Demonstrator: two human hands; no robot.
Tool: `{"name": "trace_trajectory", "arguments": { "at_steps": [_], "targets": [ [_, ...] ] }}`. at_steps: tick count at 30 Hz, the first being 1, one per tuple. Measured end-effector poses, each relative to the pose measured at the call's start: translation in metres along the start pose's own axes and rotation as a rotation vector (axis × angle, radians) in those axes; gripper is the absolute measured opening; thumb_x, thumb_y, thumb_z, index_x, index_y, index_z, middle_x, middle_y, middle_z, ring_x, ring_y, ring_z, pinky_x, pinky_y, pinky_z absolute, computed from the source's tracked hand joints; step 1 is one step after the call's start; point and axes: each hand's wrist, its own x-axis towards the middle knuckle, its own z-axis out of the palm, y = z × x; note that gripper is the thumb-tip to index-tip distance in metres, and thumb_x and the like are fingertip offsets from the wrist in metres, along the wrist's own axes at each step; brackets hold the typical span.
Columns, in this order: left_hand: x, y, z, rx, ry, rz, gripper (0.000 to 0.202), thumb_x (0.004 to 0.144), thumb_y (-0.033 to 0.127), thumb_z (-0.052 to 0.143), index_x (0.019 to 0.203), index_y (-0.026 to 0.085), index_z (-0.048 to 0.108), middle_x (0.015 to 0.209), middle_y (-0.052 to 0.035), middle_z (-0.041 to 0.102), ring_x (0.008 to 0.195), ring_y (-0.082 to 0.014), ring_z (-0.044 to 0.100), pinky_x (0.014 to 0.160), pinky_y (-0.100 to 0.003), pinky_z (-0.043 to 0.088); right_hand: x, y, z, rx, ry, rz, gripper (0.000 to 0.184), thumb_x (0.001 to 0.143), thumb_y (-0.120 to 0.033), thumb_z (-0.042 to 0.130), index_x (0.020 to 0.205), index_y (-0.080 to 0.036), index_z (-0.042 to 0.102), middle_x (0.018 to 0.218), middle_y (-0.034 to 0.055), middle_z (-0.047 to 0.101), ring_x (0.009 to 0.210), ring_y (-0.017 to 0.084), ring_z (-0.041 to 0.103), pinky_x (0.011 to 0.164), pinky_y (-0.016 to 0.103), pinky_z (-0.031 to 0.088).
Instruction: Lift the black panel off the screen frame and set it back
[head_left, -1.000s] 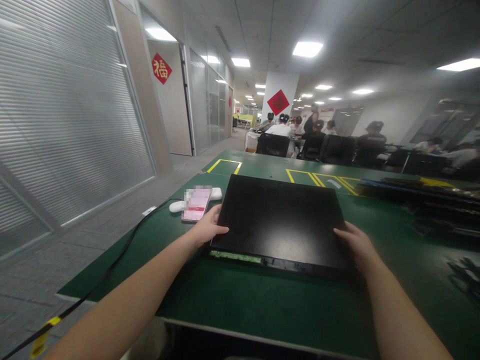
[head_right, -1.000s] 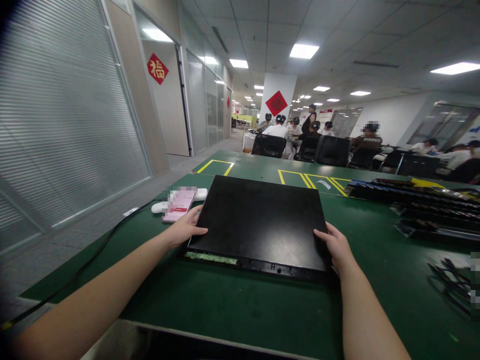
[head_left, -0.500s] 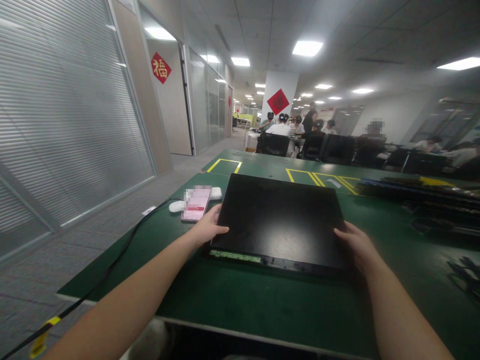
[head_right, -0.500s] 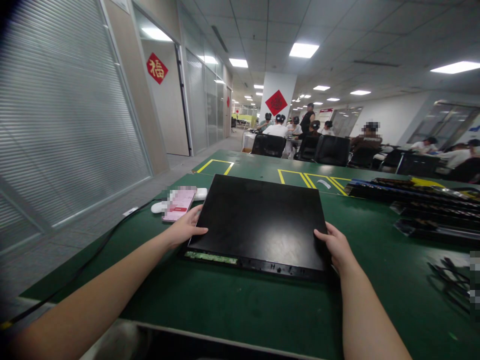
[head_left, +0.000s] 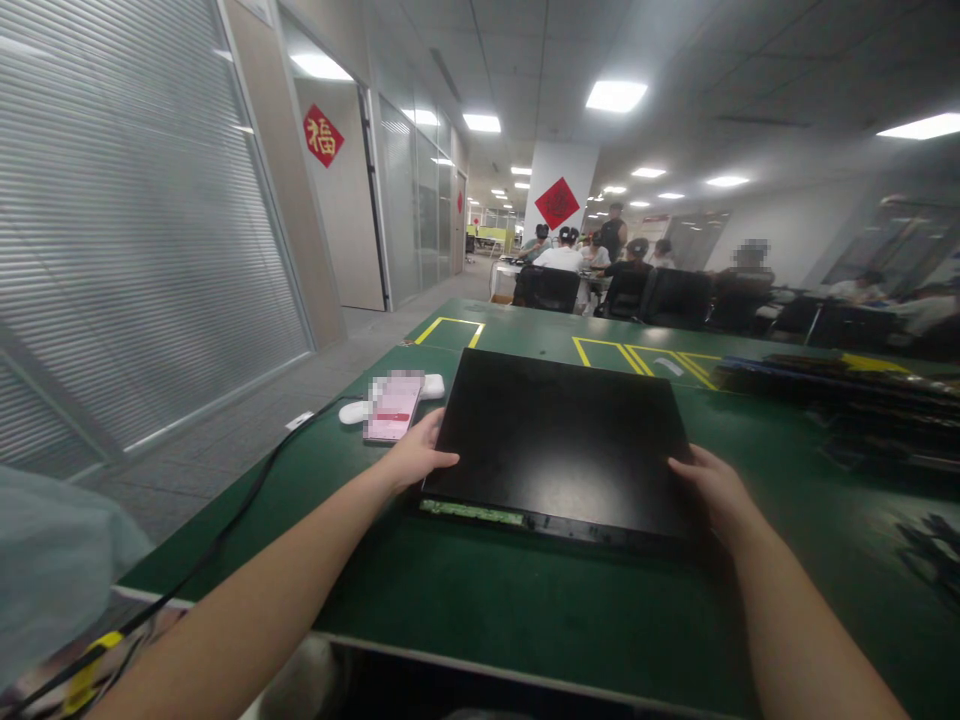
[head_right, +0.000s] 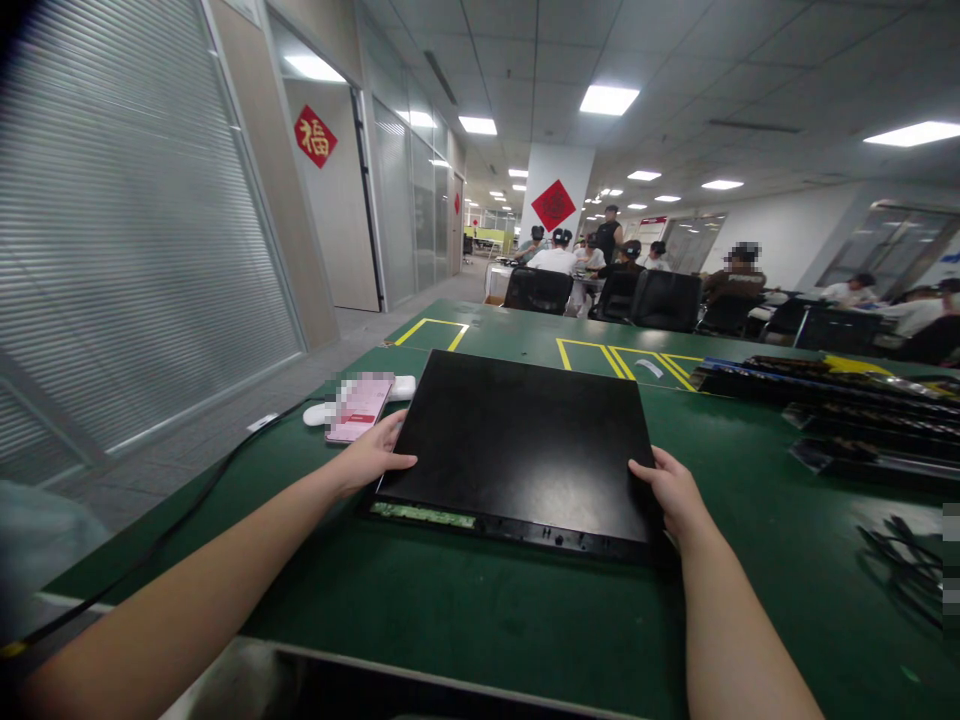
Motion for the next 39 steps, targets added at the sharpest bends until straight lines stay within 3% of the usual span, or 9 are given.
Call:
{"name": "trace_trajectory", "arguments": {
  "at_steps": [6, 11, 18, 29, 39],
  "targets": [
    [0.001, -0.001, -0.001, 0.047, 0.019, 0.066, 0.079, 0.053, -0.004, 0.077, 0.125, 0.021, 0.057, 0.130, -0.0099, 0.066, 0.130, -0.0315, 0.055, 0.111, -0.047, 0.042, 0.000, 0.000, -0.001, -0.039, 0.012, -0.025, 0.043, 0.062, -0.022, 0.077, 0.104, -0.025, 0.071, 0.095, 0.0064, 0.077, 0.087, 0.028, 0.073, 0.070, 0.038, 0.060],
    [0.003, -0.005, -0.002, 0.073, 0.024, 0.066, 0.077, 0.055, -0.002, 0.078, 0.126, 0.019, 0.057, 0.133, -0.0116, 0.063, 0.127, -0.0328, 0.058, 0.108, -0.049, 0.045, -0.004, -0.005, 0.003, -0.015, 0.053, 0.006, 0.046, 0.060, -0.019, 0.078, 0.105, -0.025, 0.071, 0.095, 0.0062, 0.077, 0.086, 0.028, 0.073, 0.070, 0.038, 0.060],
    [0.005, -0.011, -0.007, 0.135, 0.020, 0.137, 0.076, 0.056, 0.000, 0.078, 0.126, 0.018, 0.056, 0.133, -0.0113, 0.063, 0.128, -0.0312, 0.056, 0.113, -0.048, 0.039, -0.004, -0.004, 0.004, 0.023, 0.060, -0.001, 0.048, 0.058, -0.019, 0.078, 0.106, -0.024, 0.071, 0.096, 0.0053, 0.077, 0.087, 0.027, 0.073, 0.072, 0.037, 0.059],
    [0.004, -0.008, -0.003, 0.072, 0.008, 0.102, 0.079, 0.053, 0.003, 0.080, 0.126, 0.019, 0.053, 0.137, -0.0125, 0.060, 0.127, -0.0347, 0.057, 0.109, -0.051, 0.044, 0.000, -0.001, 0.001, -0.017, 0.029, -0.055, 0.043, 0.060, -0.019, 0.078, 0.102, -0.023, 0.071, 0.101, 0.0074, 0.076, 0.093, 0.028, 0.072, 0.073, 0.036, 0.060],
    [-0.002, 0.000, 0.001, 0.073, 0.014, 0.059, 0.085, 0.055, 0.004, 0.079, 0.134, 0.019, 0.050, 0.139, -0.0130, 0.058, 0.121, -0.0350, 0.061, 0.102, -0.050, 0.050, -0.001, -0.002, 0.002, 0.020, 0.044, 0.020, 0.050, 0.058, -0.020, 0.078, 0.108, -0.022, 0.069, 0.112, 0.0086, 0.074, 0.103, 0.029, 0.070, 0.071, 0.034, 0.060]
  ]
}}
